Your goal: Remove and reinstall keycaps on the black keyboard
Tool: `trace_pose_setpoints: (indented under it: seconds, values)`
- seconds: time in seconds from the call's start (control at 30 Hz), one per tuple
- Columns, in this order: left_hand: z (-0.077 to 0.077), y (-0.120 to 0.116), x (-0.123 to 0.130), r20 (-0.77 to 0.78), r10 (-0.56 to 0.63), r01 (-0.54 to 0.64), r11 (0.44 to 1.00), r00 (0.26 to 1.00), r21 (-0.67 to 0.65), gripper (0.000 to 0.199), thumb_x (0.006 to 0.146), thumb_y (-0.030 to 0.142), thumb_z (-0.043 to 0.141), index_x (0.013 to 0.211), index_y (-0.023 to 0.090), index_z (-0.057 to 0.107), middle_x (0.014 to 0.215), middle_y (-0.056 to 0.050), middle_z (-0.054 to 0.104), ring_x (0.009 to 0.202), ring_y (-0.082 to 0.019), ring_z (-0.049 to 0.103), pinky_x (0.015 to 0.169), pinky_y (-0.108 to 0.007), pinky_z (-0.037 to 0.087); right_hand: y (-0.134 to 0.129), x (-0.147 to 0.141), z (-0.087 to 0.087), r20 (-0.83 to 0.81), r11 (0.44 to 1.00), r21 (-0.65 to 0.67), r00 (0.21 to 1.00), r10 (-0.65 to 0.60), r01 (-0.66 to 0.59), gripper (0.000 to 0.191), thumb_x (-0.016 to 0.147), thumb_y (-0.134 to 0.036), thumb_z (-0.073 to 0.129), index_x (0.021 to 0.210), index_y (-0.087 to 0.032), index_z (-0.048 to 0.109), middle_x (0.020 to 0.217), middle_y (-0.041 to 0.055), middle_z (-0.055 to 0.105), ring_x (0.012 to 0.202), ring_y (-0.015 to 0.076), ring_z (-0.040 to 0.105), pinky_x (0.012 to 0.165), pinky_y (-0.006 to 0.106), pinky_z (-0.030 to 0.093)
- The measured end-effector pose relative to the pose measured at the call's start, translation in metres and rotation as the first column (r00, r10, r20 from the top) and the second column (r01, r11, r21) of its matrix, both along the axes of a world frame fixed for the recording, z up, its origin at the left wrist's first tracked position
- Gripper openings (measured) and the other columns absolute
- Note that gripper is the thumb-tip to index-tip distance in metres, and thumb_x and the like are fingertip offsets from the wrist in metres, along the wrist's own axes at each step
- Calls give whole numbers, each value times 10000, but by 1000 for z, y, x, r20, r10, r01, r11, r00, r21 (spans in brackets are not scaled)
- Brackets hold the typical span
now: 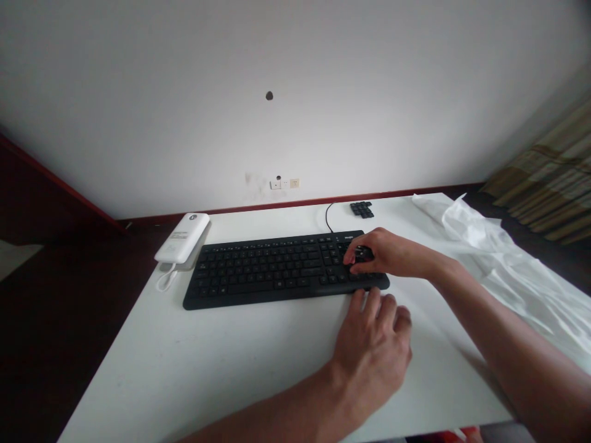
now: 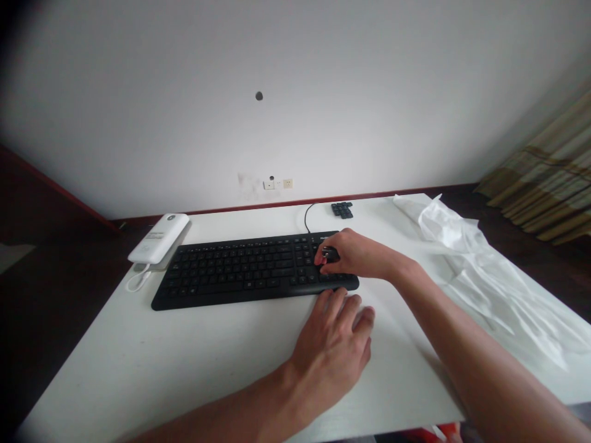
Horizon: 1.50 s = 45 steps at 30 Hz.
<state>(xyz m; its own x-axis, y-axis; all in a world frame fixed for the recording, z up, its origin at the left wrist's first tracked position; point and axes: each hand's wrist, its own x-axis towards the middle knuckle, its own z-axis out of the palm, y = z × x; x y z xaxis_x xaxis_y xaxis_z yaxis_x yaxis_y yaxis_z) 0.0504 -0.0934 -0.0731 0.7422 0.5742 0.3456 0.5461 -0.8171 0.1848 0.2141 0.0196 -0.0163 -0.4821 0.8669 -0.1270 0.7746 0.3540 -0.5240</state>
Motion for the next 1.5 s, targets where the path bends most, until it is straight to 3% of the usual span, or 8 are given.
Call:
trace_pose_setpoints:
  seconds: [0.37,0.5,0.57,0.67,0.73,0.83,1.03,1.5]
  values:
    - [-4,0,2,12,1,-1,1000,1000,-10,353,1022,320,532,1288,115,639,1161,-115,590,1164,-276,502,1040,-423,441,2,2,1,-49,999,-46,999,-25,22,225,784,-398,809,960,-258,818,765,-9,734,671,160,625,646,284,469]
    - [-2,0,1,18,-3,3,1000,1000,-13,353,1013,320,552,1286,114,638,1151,-116,593,1145,-274,510,1019,-425,455,1,1,5,-256,992,13,960,-118,125,311,777,-519,824,801,-214,766,675,-4,653,621,146,543,592,287,411]
    - [-2,0,0,15,-23,23,1000,1000,-8,313,1013,298,545,1241,112,652,1113,-116,600,1124,-272,521,1003,-426,464,0,-5,5,-498,981,-21,849,-178,194,464,805,-620,774,651,-203,643,583,-10,530,557,133,458,528,289,349]
    - [-3,0,0,5,-91,91,996,996,3,237,1018,238,516,1156,120,668,1052,-104,608,1057,-249,546,932,-400,489,-2,-19,1,-840,967,-171,486,-242,187,629,876,-709,634,545,-238,379,502,-46,289,465,117,278,447,293,244]
    - [-3,0,0,2,-127,127,992,992,4,212,1023,206,492,1114,131,669,1034,-96,611,1019,-235,557,880,-381,498,-4,-30,-4,-919,960,-241,284,-274,146,640,907,-638,618,538,-249,268,482,-65,179,439,113,184,421,292,188]
    - [-2,0,0,-5,-139,139,990,990,3,201,1024,185,477,1074,145,667,1016,-91,612,1002,-232,562,857,-376,503,-7,-42,-14,-944,959,-268,170,-281,95,609,886,-443,670,518,-242,227,461,-73,150,420,99,144,416,287,129]
    - [-1,0,1,-17,-132,132,991,991,11,202,1027,184,460,1051,147,657,1003,-83,601,984,-234,561,834,-387,506,-7,-51,-28,-956,973,-230,187,-226,3,541,893,-297,654,499,-230,288,457,-73,207,406,76,187,434,282,105]
    - [-11,-1,5,52,-106,107,994,993,-17,112,995,194,522,1022,163,627,997,-70,593,983,-241,552,833,-403,495,-2,-55,-42,-915,974,-224,338,-222,33,533,937,-339,638,509,-232,339,463,-72,252,419,76,214,438,295,129]
